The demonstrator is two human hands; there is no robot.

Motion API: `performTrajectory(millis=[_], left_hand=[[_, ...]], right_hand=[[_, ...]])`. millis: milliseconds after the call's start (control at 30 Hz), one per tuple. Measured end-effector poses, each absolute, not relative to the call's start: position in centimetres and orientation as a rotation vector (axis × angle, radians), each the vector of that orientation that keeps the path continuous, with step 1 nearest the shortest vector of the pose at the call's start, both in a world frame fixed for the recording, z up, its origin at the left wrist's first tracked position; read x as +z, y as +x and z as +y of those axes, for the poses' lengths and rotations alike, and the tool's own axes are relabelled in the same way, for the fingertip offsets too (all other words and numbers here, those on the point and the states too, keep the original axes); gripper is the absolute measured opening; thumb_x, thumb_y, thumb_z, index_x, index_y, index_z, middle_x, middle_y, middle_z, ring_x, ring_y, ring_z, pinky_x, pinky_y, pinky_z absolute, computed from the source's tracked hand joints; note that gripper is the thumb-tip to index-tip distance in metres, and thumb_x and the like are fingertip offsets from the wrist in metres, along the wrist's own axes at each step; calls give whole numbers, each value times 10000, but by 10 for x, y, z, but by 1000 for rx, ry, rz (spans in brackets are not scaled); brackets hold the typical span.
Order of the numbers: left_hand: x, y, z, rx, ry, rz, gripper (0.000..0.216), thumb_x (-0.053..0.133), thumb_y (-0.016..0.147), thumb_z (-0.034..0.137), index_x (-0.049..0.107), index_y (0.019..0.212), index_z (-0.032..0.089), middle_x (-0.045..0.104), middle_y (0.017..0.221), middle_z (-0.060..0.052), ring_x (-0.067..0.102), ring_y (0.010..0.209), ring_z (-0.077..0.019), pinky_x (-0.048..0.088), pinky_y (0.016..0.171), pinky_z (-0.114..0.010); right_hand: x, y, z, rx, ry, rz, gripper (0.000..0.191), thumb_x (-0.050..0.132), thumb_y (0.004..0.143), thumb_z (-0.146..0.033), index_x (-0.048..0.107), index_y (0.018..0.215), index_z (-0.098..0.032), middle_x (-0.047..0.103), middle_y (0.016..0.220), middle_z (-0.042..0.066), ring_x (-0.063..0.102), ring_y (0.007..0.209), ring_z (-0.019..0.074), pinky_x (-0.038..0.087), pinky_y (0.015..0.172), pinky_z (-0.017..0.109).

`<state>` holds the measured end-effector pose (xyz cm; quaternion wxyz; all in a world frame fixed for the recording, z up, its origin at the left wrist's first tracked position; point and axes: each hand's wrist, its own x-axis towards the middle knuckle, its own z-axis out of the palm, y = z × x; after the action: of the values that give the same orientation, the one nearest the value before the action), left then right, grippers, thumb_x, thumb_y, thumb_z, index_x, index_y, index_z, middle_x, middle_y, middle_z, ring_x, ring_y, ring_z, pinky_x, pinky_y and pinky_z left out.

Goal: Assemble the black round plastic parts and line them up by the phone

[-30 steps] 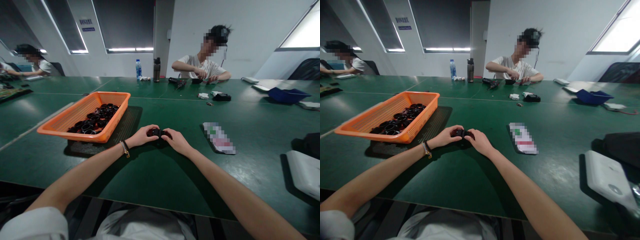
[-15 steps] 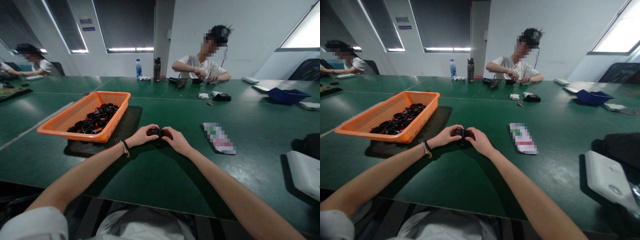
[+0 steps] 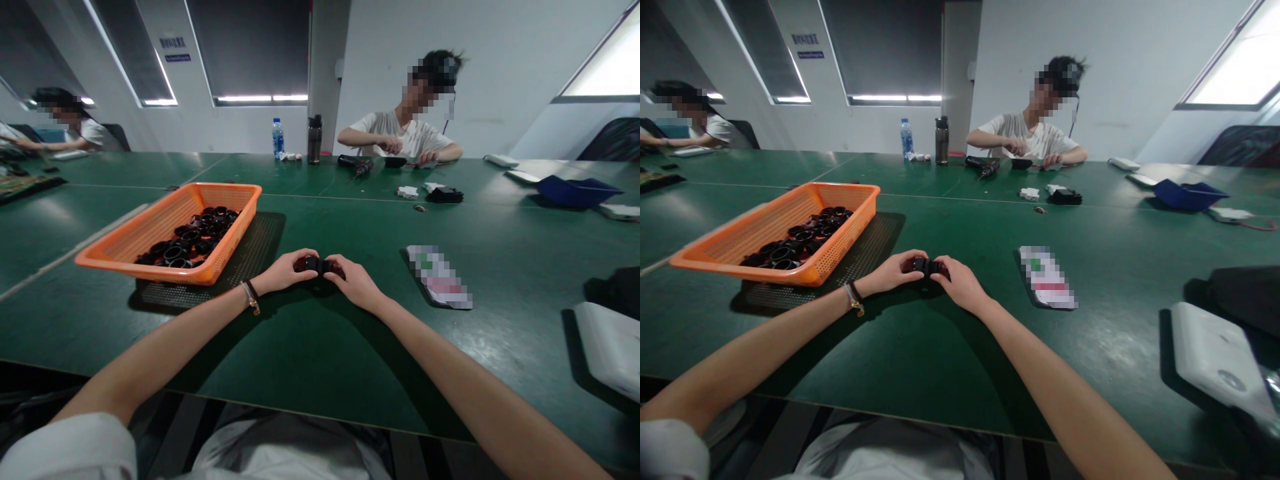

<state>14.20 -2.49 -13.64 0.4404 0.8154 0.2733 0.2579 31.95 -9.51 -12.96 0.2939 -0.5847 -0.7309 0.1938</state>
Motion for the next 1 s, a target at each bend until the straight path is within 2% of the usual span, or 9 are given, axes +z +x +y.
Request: performTrajectory(millis=[867, 1000], left_hand=[[-135, 142, -26, 637, 2054, 672, 366, 617, 711, 296, 514, 1031, 151, 555, 896, -29, 533, 775, -132, 445, 751, -276], [-136, 142, -25, 667, 2016, 659, 360, 617, 706, 294, 515, 1018, 146, 552, 883, -28, 532, 781, -133, 440, 739, -271]], right_hand=[[-134, 320, -93, 410, -1618, -2025, 194, 435, 863, -245, 535, 996, -146, 603, 924, 81, 570, 814, 177, 442, 734, 333], [-134, 320, -95, 362, -1552, -2045, 308, 523, 816, -284, 494, 1095, -157, 592, 1036, 99, 569, 898, 202, 456, 781, 366]])
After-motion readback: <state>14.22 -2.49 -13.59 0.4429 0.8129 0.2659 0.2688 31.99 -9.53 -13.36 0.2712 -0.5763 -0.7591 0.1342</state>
